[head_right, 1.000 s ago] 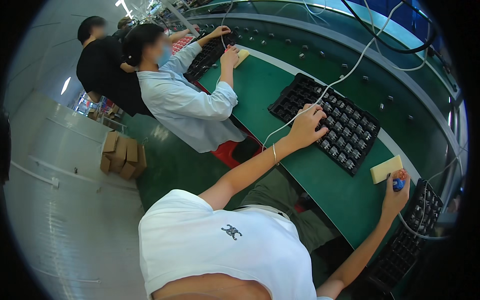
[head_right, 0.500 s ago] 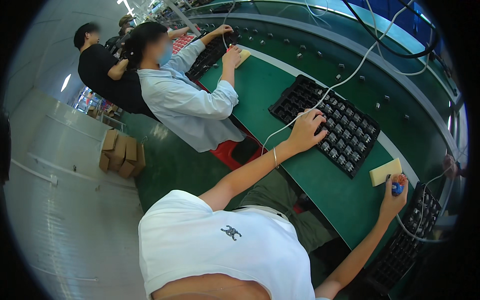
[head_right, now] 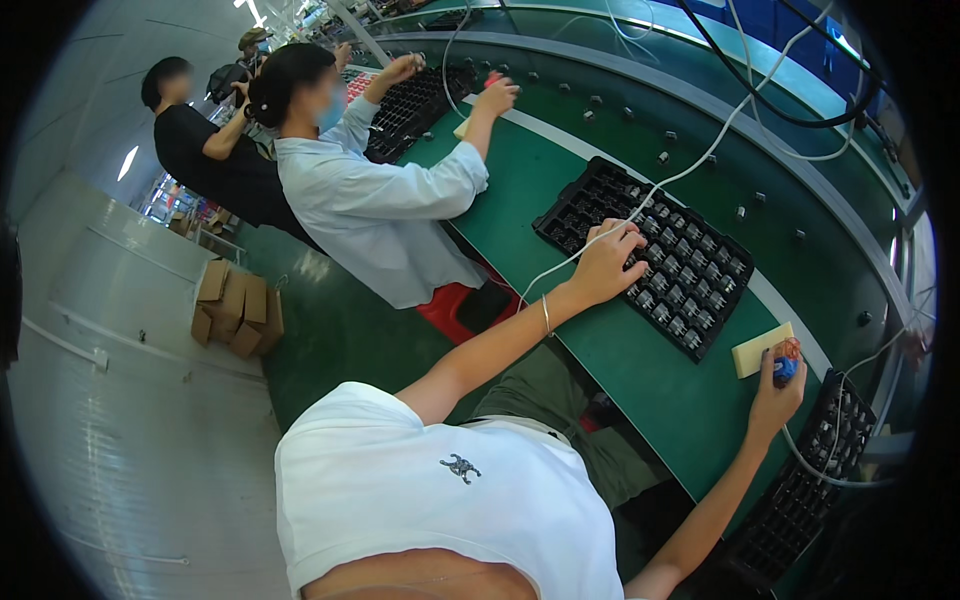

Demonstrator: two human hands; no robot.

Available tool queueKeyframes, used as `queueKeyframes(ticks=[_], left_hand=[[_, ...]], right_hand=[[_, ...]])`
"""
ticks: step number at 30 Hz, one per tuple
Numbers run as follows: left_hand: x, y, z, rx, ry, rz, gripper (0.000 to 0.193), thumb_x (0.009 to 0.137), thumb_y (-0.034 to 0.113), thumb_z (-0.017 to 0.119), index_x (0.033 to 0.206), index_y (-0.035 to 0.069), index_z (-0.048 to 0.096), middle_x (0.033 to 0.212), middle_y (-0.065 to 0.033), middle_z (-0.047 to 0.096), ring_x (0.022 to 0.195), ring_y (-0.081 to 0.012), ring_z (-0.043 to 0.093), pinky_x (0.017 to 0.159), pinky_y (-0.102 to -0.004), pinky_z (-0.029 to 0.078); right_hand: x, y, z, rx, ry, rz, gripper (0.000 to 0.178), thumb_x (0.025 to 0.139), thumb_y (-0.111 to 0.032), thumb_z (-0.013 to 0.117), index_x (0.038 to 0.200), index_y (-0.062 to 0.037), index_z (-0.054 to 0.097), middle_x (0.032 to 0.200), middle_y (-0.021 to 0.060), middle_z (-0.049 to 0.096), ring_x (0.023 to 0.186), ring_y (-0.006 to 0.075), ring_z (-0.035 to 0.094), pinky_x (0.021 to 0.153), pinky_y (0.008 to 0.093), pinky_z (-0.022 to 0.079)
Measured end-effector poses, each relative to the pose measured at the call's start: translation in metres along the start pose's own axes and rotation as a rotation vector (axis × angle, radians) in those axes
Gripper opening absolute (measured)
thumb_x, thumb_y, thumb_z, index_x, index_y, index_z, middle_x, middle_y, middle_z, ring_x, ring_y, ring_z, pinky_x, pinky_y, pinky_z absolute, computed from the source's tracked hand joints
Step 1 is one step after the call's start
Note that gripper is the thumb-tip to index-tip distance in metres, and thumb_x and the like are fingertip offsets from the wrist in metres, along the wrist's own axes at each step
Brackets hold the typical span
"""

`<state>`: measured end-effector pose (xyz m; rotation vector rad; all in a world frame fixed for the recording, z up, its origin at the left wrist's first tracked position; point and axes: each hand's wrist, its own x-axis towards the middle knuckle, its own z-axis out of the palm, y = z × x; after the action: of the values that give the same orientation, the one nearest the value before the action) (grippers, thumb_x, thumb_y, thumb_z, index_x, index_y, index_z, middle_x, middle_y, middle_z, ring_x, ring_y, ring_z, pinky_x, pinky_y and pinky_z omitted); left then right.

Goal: Picking small electronic components from a black plastic tray and assembling them into a larger unit held in the left hand.

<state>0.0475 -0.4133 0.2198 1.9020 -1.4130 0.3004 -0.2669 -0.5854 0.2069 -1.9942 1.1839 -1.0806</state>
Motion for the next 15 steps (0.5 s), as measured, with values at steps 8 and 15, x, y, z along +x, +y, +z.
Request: queueKeyframes(ticks=[8, 15], left_hand=[[-0.003, 0.003, 0.000, 0.010, 0.042, 0.021, 0.028, 0.074, 0.021, 0.070, 0.096, 0.006, 0.061, 0.105, -0.0094, 0.059, 0.107, -0.0283, 0.052, 0.089, -0.0419, 0.037], [-0.003, 0.006, 0.000, 0.010, 0.044, 0.013, 0.027, 0.074, 0.020, 0.069, 0.095, 0.006, 0.060, 0.104, -0.0090, 0.059, 0.106, -0.0279, 0.052, 0.088, -0.0413, 0.038]], right_hand=[[-0.003, -0.009, 0.005, -0.016, 0.025, -0.085, 0.036, 0.089, -0.024, 0.070, 0.107, 0.0043, 0.058, 0.085, 0.0115, 0.060, 0.070, 0.0170, 0.056, 0.062, 0.0301, 0.047], [-0.004, -0.010, 0.003, -0.019, 0.006, -0.089, 0.031, 0.090, -0.023, 0.069, 0.100, 0.0043, 0.057, 0.082, 0.0095, 0.056, 0.068, 0.0159, 0.053, 0.059, 0.0298, 0.045]])
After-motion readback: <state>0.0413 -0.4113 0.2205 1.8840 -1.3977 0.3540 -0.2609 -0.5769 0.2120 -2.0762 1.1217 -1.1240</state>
